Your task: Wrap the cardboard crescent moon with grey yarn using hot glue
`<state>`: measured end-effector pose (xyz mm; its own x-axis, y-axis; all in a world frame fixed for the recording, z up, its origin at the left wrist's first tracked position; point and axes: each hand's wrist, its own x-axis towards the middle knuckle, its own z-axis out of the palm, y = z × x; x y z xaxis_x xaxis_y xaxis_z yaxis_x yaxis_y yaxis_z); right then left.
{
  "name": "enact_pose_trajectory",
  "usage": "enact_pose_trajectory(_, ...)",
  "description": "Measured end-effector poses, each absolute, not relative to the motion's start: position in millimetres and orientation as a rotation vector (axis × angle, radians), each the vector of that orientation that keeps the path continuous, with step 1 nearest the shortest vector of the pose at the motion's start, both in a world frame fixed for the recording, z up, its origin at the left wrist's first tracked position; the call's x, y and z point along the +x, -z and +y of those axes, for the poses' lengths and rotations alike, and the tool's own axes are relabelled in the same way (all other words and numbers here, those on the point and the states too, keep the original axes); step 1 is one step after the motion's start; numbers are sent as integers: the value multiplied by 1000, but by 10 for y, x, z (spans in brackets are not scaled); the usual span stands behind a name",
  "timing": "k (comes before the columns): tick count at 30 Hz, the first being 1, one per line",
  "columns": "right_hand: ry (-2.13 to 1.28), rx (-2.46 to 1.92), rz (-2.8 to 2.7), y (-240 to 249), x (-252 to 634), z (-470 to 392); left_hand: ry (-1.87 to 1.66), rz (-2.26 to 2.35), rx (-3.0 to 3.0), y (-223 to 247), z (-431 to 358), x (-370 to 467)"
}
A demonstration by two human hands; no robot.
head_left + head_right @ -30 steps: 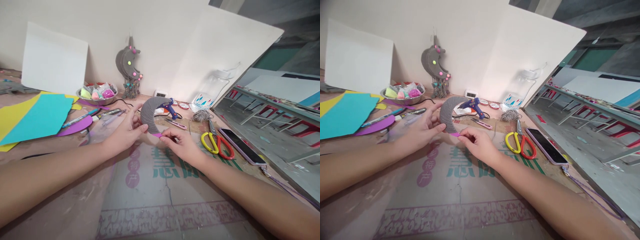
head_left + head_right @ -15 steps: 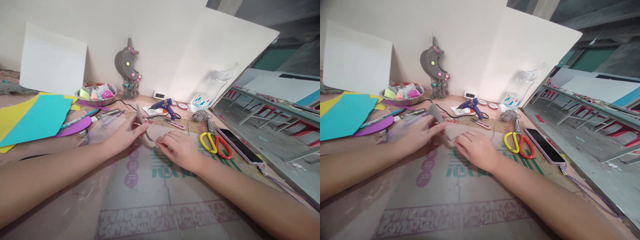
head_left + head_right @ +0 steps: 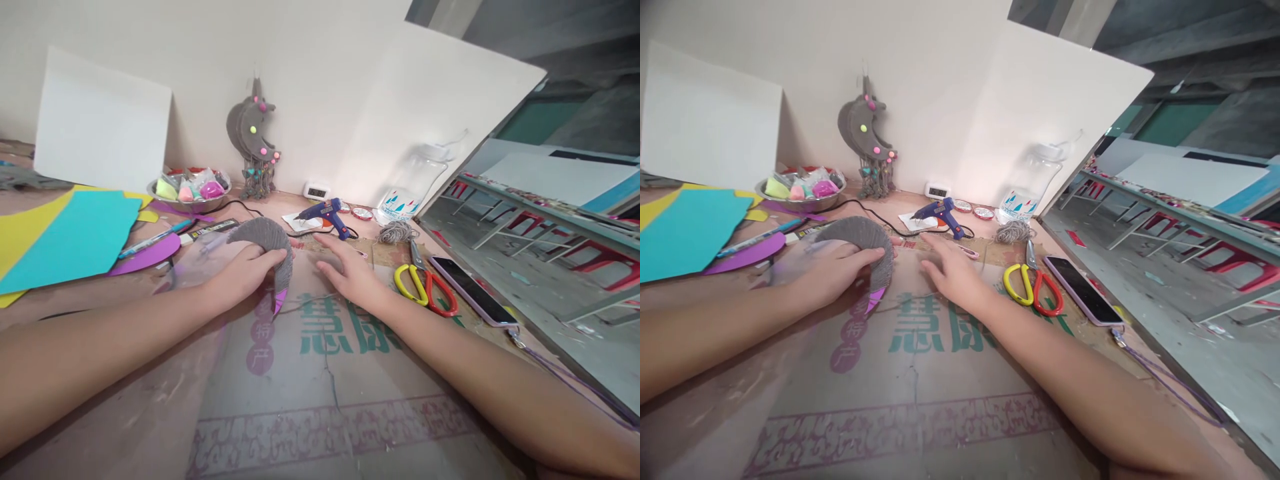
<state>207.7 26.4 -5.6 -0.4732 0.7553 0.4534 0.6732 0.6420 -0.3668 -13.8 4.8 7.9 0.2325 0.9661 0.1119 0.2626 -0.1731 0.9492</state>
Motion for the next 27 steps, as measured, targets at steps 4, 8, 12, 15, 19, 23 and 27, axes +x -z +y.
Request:
enact_pose_trajectory(4, -258, -979, -2409, 61, 2012, 237, -880, 1142, 1421, -209, -47, -88)
enact_pose_trajectory(8, -322, -948, -2453, 29, 1992, 212, -897, 1264, 1327, -246, -73, -65)
enact_pose_trajectory(12, -333, -986, -2444, 29, 2002, 223, -892, 1246, 1269, -242, -75, -59)
enact_pose_trajectory(15, -316, -1062, -2406, 45, 2005, 235, -891, 1215, 1266, -232, -70, -59)
enact_pose_trajectory(19, -324, -1131, -2367, 43, 1994, 239, -943, 1182, 1273, -193, -51, -62)
enact_pose_trajectory(23, -299, -1215, -2329, 32, 1991, 244, -944, 1147, 1255, -169, -43, -71)
enact_pose_trajectory(27, -283, -1232, -2301, 64, 2008, 260, -955, 1198, 1259, -160, -40, -66)
